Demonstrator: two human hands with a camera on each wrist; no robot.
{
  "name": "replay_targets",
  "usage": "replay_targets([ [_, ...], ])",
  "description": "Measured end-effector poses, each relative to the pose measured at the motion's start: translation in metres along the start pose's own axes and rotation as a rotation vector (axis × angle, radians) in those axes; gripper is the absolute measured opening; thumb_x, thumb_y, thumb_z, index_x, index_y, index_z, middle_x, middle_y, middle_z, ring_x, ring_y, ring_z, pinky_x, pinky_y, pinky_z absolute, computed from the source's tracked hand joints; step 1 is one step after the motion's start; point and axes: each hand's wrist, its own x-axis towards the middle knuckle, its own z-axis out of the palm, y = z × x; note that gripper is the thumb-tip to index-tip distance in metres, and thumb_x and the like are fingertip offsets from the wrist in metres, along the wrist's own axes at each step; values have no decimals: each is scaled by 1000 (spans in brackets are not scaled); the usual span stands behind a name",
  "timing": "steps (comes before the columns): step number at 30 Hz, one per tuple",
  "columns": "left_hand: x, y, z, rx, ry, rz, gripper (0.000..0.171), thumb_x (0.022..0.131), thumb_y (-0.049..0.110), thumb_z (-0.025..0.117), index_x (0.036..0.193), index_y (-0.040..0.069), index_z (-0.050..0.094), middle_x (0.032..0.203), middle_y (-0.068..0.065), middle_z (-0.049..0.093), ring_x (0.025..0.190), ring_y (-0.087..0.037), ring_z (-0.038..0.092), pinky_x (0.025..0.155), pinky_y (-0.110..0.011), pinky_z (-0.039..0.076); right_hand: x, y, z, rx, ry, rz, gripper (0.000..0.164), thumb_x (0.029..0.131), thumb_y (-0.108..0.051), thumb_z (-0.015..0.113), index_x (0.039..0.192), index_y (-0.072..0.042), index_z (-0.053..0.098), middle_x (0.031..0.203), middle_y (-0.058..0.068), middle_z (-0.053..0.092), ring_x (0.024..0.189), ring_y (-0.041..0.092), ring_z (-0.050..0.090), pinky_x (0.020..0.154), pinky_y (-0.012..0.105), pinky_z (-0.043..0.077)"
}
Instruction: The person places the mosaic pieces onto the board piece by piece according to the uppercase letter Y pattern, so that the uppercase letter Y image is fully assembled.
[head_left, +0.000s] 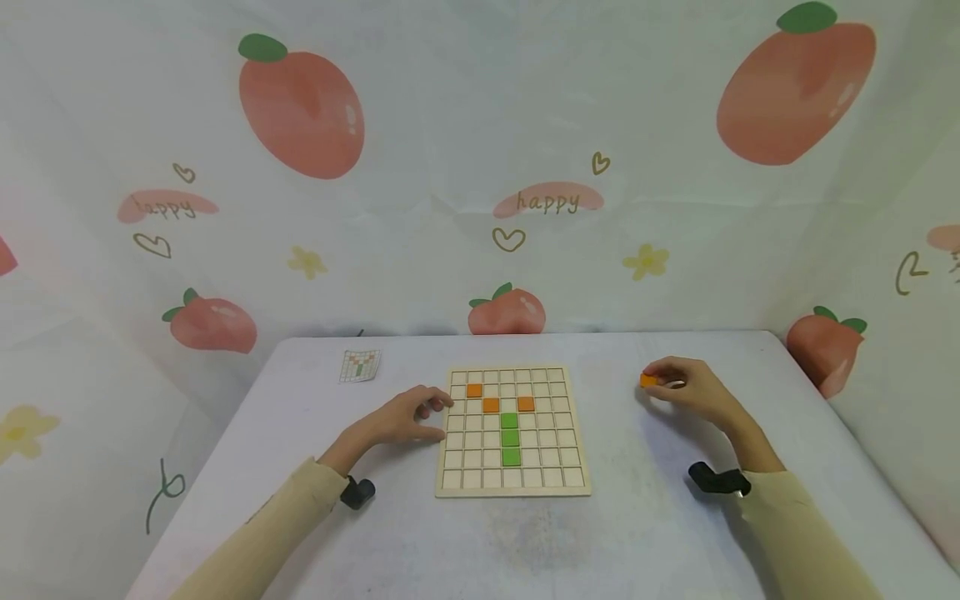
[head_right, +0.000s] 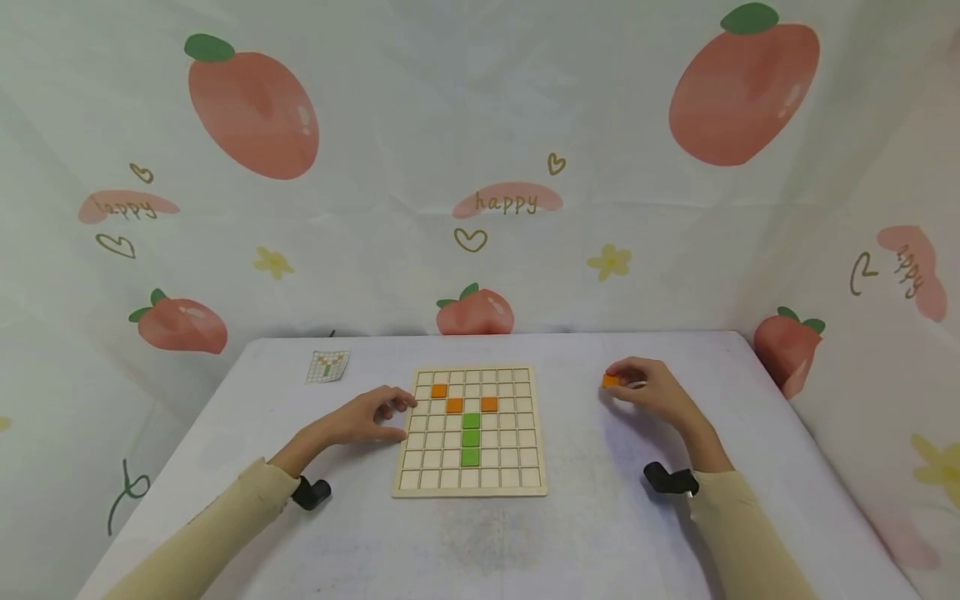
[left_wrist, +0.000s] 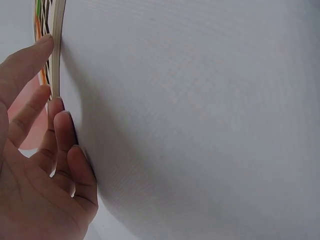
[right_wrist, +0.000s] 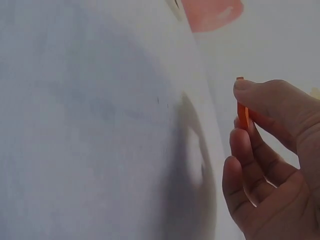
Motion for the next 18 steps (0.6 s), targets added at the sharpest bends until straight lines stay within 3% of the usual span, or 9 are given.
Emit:
replay_targets([
  [8,0,-2,0,-1,-2,19,50,88,20,82,131,7,61,114,-2,58,99,-21,55,90,-41,48,16,-9,20,13,-15,7,28,87,-5,81,111,5,72,106,14,71,93,22,64,81,24,53],
  [18,0,-2,0,-1,0,19,49,88,21,82,131,8,61,114,-3,58,99,-22,55,90,-41,48,42,-16,50,57,-79,-67,25,87,-2,80,109,3,72,104,12,71,94,25,65,82,27,53],
])
